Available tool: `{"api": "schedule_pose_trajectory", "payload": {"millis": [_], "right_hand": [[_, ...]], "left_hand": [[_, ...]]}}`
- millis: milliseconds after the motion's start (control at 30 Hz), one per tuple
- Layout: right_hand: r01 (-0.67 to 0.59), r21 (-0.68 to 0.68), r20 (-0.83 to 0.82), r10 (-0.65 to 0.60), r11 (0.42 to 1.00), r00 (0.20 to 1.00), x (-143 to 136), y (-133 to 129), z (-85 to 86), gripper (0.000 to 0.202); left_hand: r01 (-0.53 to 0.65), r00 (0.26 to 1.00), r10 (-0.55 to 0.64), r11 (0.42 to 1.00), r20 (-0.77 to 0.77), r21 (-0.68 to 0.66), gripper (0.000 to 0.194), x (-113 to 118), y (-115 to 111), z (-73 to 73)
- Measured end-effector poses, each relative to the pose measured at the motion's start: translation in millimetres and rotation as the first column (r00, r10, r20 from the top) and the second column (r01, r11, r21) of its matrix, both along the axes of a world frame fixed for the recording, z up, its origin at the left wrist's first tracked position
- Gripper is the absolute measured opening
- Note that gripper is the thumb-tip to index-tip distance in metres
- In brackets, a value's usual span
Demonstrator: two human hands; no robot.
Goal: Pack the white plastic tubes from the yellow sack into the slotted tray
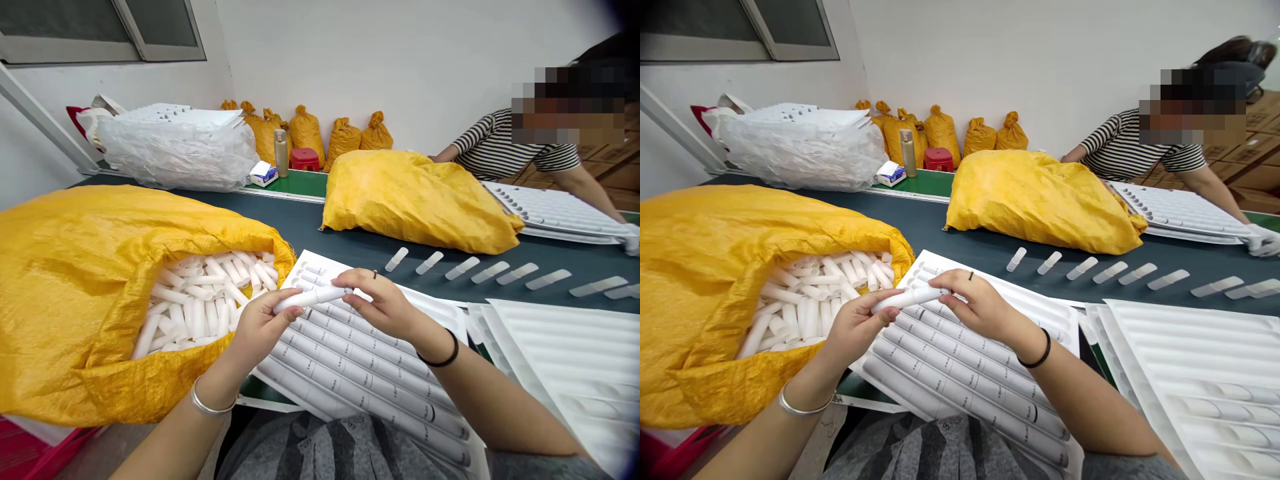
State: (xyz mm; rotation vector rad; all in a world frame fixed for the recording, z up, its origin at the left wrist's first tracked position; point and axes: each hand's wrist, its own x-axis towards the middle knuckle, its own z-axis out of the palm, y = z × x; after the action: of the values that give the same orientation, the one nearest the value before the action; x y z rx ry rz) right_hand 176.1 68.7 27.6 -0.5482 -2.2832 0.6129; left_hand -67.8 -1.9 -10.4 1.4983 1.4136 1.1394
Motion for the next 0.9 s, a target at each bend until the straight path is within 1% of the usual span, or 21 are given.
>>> {"api": "schedule_pose_trajectory", "payload": {"millis": [67, 100, 133, 167, 200, 233, 267, 300, 333, 367, 400, 533, 567, 667, 700, 733, 767, 800, 833, 867, 900], "right_hand": [[0.046, -0.039, 0.015, -0.045, 0.998, 0.999, -1.3, -0.8, -1.4, 0.026], [0.078, -0.092, 0.022, -0.076, 0.993, 0.997, -2.6, -1.5, -3.4, 0.026], [0.106, -0.178, 0.024, -0.103, 0.978, 0.994, -4.3, -2.3, -5.9, 0.025], [0.124, -0.297, 0.020, -0.124, 0.947, 0.992, -6.1, -3.0, -8.7, 0.026], [0.130, -0.436, 0.008, -0.141, 0.890, 0.990, -8.1, -3.7, -11.5, 0.027], [0.118, -0.574, -0.014, -0.154, 0.811, 0.988, -10.2, -4.3, -13.9, 0.030], [0.092, -0.689, -0.040, -0.165, 0.719, 0.985, -12.0, -4.7, -15.7, 0.033], [0.060, -0.771, -0.067, -0.175, 0.634, 0.982, -13.6, -5.0, -17.0, 0.036], [0.032, -0.822, -0.090, -0.184, 0.569, 0.979, -14.8, -5.3, -17.5, 0.038], [0.012, -0.851, -0.104, -0.192, 0.525, 0.976, -15.5, -5.7, -17.5, 0.039], [0.001, -0.868, -0.113, -0.199, 0.497, 0.974, -15.7, -6.1, -16.9, 0.040], [-0.003, -0.907, -0.102, -0.214, 0.420, 0.971, -13.3, -8.8, -12.6, 0.036], [-0.012, -0.923, -0.102, -0.213, 0.386, 0.972, -12.6, -9.5, -11.6, 0.035], [-0.030, -0.971, -0.080, -0.206, 0.237, 0.975, -11.0, -11.0, -10.2, 0.035], [-0.018, -0.979, -0.059, -0.196, 0.204, 0.979, -10.5, -11.2, -10.4, 0.036], [0.002, -0.979, -0.037, -0.186, 0.205, 0.982, -10.0, -11.5, -11.0, 0.037], [0.024, -0.968, -0.023, -0.183, 0.251, 0.983, -9.3, -11.6, -11.9, 0.037], [0.045, -0.936, -0.021, -0.184, 0.350, 0.983, -8.5, -11.7, -13.1, 0.036], [0.065, -0.870, -0.031, -0.185, 0.489, 0.982, -7.4, -11.8, -14.5, 0.035], [0.080, -0.765, -0.047, -0.179, 0.639, 0.983, -6.2, -11.8, -15.9, 0.033], [0.091, -0.632, -0.060, -0.165, 0.770, 0.984, -4.9, -11.7, -17.5, 0.032]], "left_hand": [[0.062, 0.991, -0.053, 0.995, -0.122, 0.076, 0.033, -0.9, -2.2, 3.2], [0.083, 0.980, -0.055, 0.986, -0.193, 0.143, 0.032, -1.0, -3.1, 4.2], [0.102, 0.965, -0.040, 0.968, -0.261, 0.228, 0.032, -0.9, -3.8, 4.8], [0.118, 0.948, -0.008, 0.938, -0.319, 0.326, 0.031, -0.6, -4.3, 5.3], [0.129, 0.931, 0.037, 0.897, -0.363, 0.423, 0.032, -0.2, -4.7, 5.5], [0.138, 0.916, 0.084, 0.851, -0.392, 0.506, 0.034, 0.5, -4.8, 5.7], [0.148, 0.904, 0.123, 0.809, -0.410, 0.569, 0.037, 1.3, -4.9, 5.8], [0.157, 0.893, 0.154, 0.774, -0.423, 0.613, 0.040, 2.1, -4.9, 5.8], [0.164, 0.884, 0.177, 0.750, -0.433, 0.641, 0.043, 2.8, -5.0, 5.8], [0.171, 0.876, 0.194, 0.731, -0.441, 0.661, 0.045, 3.4, -5.1, 5.8], [0.181, 0.869, 0.206, 0.715, -0.451, 0.675, 0.048, 3.8, -5.4, 5.5], [0.261, 0.834, 0.219, 0.652, -0.506, 0.712, 0.057, 2.4, -7.0, 2.6], [0.289, 0.824, 0.212, 0.640, -0.525, 0.712, 0.059, 1.6, -7.3, 1.5], [0.358, 0.805, 0.177, 0.616, -0.566, 0.701, 0.061, -0.1, -7.0, -1.6], [0.371, 0.805, 0.164, 0.611, -0.571, 0.699, 0.062, 0.1, -6.6, -2.2], [0.375, 0.809, 0.153, 0.610, -0.568, 0.698, 0.062, 0.7, -6.0, -2.4], [0.363, 0.818, 0.147, 0.619, -0.557, 0.696, 0.060, 1.8, -5.3, -2.1], [0.336, 0.831, 0.142, 0.641, -0.537, 0.690, 0.058, 3.3, -4.7, -1.5], [0.297, 0.849, 0.137, 0.674, -0.510, 0.676, 0.053, 5.0, -4.2, -0.6], [0.254, 0.867, 0.130, 0.715, -0.481, 0.652, 0.048, 6.8, -3.8, 0.5], [0.214, 0.884, 0.121, 0.754, -0.452, 0.621, 0.042, 8.5, -3.7, 1.5]]}}
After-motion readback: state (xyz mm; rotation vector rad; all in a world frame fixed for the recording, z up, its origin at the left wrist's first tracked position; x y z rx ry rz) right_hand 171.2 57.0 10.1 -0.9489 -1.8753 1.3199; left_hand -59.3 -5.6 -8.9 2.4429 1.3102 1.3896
